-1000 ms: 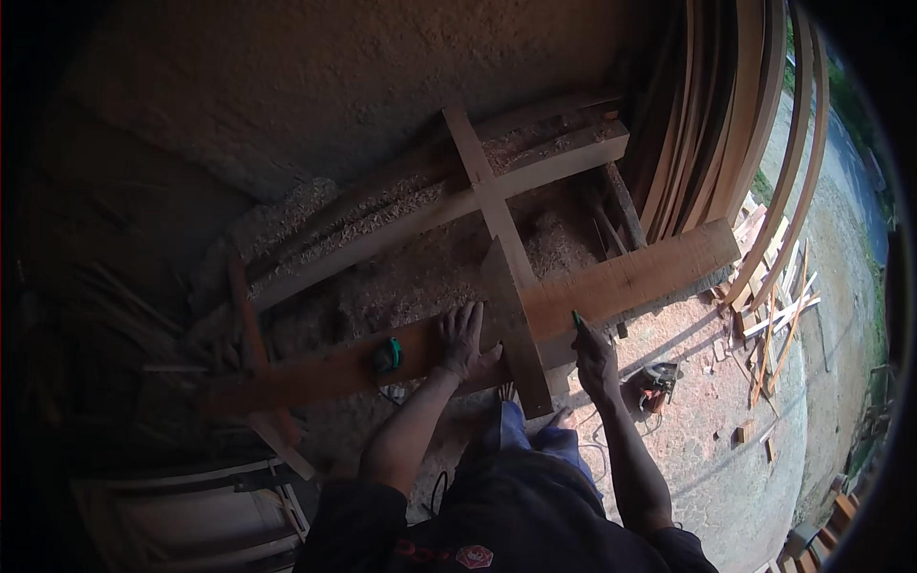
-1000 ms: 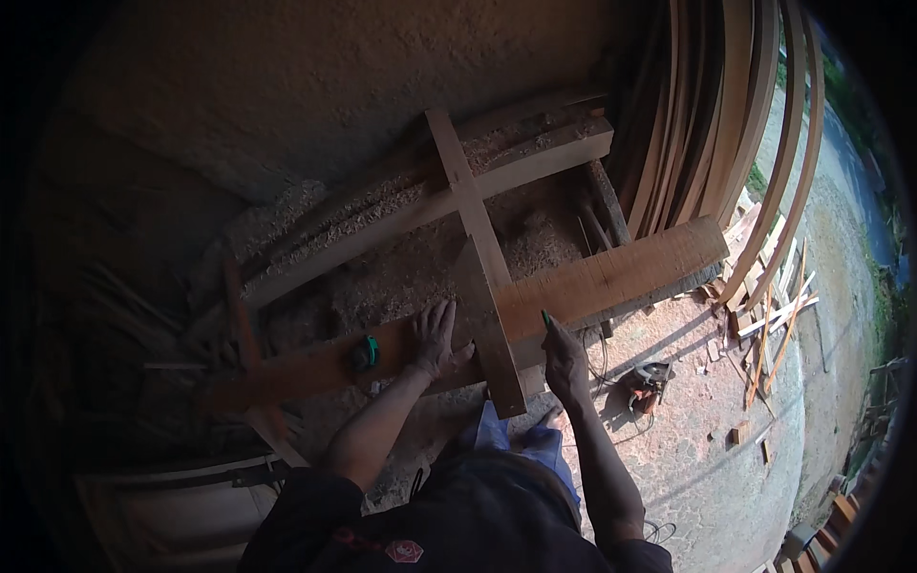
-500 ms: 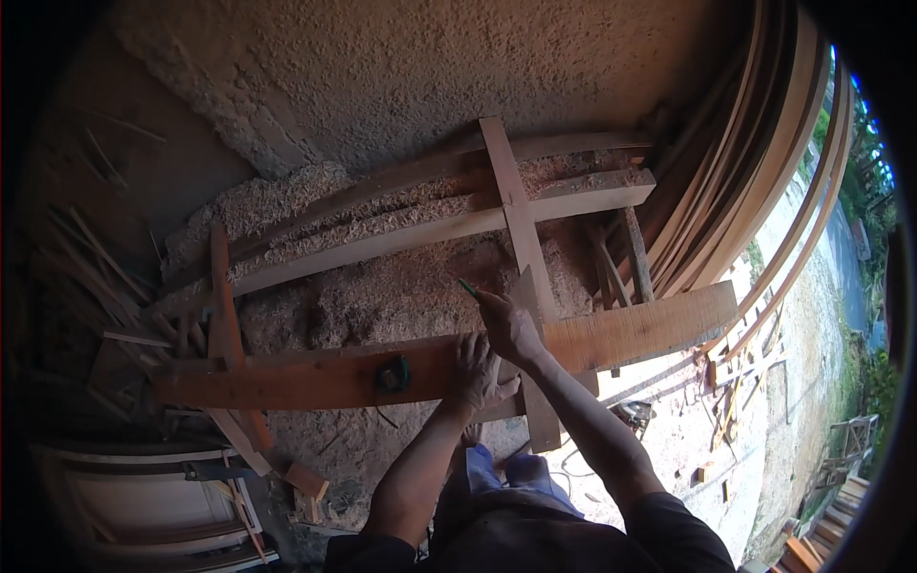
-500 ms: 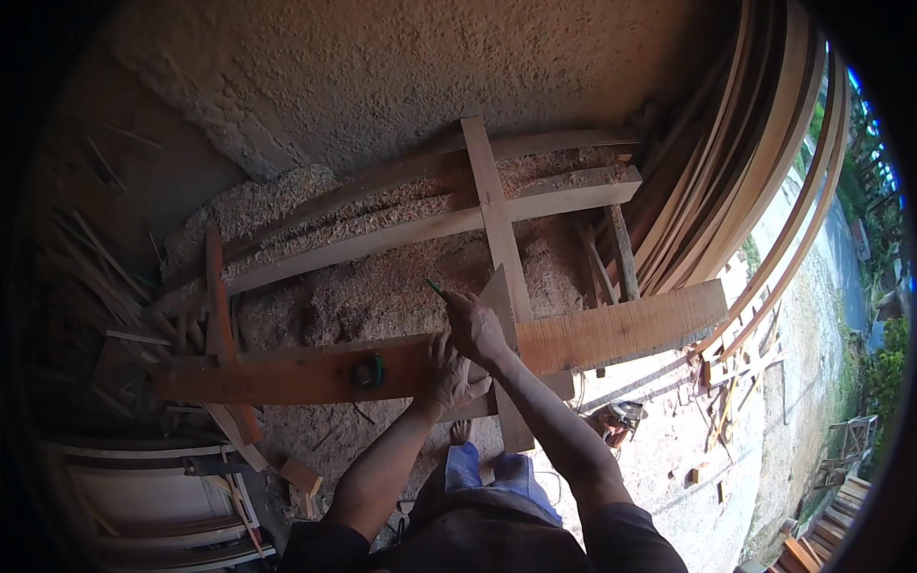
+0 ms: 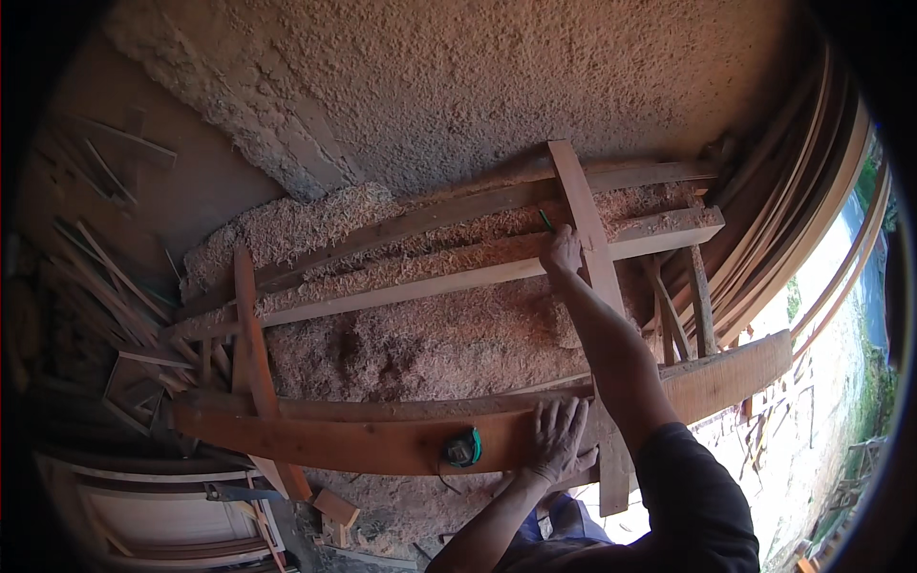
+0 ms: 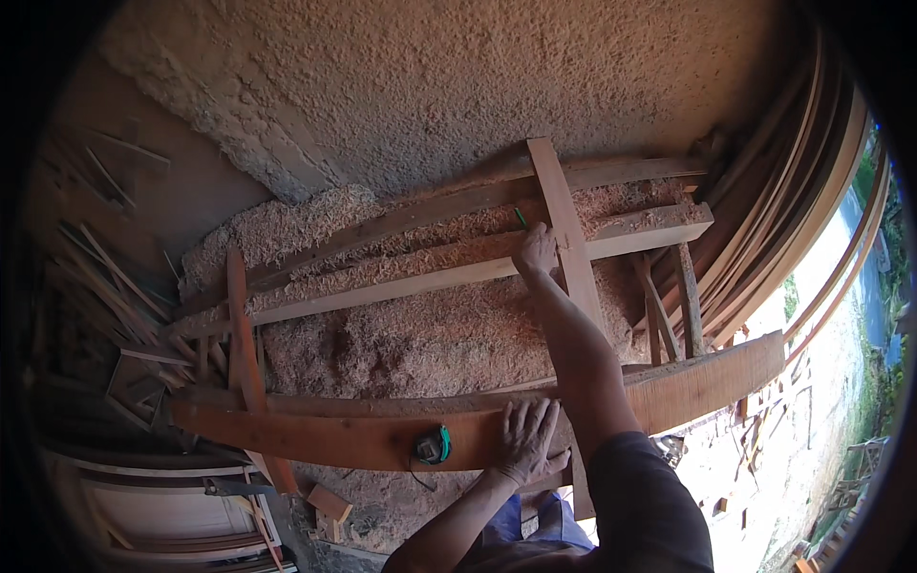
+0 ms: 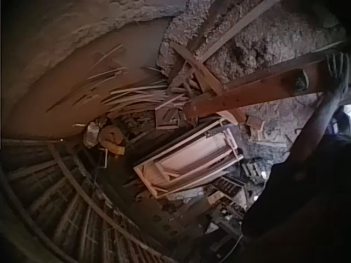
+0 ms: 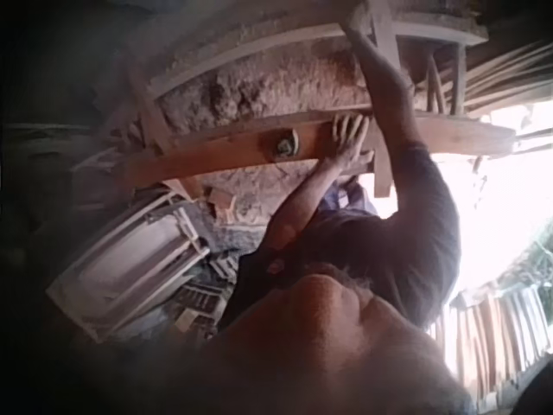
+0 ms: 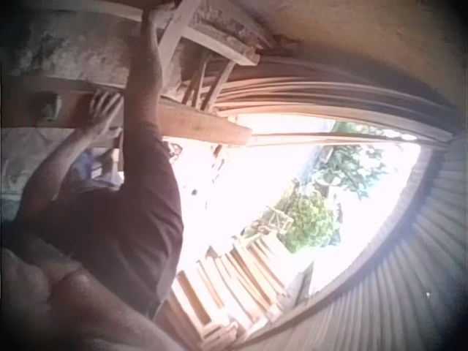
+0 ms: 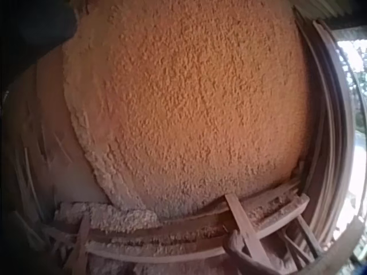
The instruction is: The person measures, marks, and cuts a wooden board using a tape measure, a pencil, and a circular saw.
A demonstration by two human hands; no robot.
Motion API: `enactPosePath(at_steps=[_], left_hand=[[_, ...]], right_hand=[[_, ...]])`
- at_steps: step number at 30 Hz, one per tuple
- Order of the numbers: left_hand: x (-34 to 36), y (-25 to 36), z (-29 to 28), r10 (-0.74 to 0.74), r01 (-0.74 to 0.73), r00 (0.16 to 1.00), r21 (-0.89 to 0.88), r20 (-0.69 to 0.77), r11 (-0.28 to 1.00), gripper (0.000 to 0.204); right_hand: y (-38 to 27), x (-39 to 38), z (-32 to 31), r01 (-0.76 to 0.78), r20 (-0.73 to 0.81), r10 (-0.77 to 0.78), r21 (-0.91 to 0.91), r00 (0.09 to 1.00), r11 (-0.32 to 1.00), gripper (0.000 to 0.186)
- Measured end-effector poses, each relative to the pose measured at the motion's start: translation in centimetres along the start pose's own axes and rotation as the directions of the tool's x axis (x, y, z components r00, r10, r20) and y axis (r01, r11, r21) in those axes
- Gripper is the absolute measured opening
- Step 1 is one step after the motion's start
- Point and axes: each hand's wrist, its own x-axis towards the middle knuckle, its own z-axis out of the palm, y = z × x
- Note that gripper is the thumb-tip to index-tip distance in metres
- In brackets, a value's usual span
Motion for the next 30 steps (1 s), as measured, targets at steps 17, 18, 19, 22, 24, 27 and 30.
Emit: enactPosePath(at_steps=[17,18,19,22,24,27,30], left_hand=[[-0.2,-1.0,0.6,-0.012,0.005,0.996,0.089,0.086,0.996,0.085],[-0.1,-0.8,0.0,-0.011,0.011,1.000,0.000,0.001,1.000,0.087],[-0.1,-0.7,-0.2,-0.002,0.002,1.000,-0.008,-0.006,1.000,0.087],[-0.1,-0.7,-0.4,0.005,-0.005,1.000,-0.018,-0.026,1.000,0.088],[0.0,-0.7,-0.5,0.012,-0.013,0.999,-0.016,-0.037,1.000,0.089],[0.4,-0.5,-0.7,0.005,-0.006,0.999,0.028,0.034,1.000,0.095],[0.8,0.4,-0.5,0.038,-0.038,0.999,0.081,0.004,0.996,0.095]], right_hand=[[-8.4,-6.0,5.6,0.688,0.172,-0.698,0.119,0.696,0.715,0.016],[-6.9,-4.5,4.7,0.738,0.157,-0.730,0.010,0.665,0.674,0.021],[-5.6,-3.5,4.2,0.778,0.187,-0.760,-0.042,0.623,0.627,0.024],[-3.6,-3.1,3.3,0.816,0.323,-0.758,-0.088,0.566,0.571,0.048],[-3.5,-3.9,2.9,0.744,0.268,-0.703,-0.097,0.659,0.661,0.056],[-5.0,-5.0,-1.0,0.620,0.303,-0.593,0.009,0.746,0.784,0.064],[-2.5,-6.8,-8.6,0.630,0.179,-0.649,0.156,0.739,0.761,0.058]])
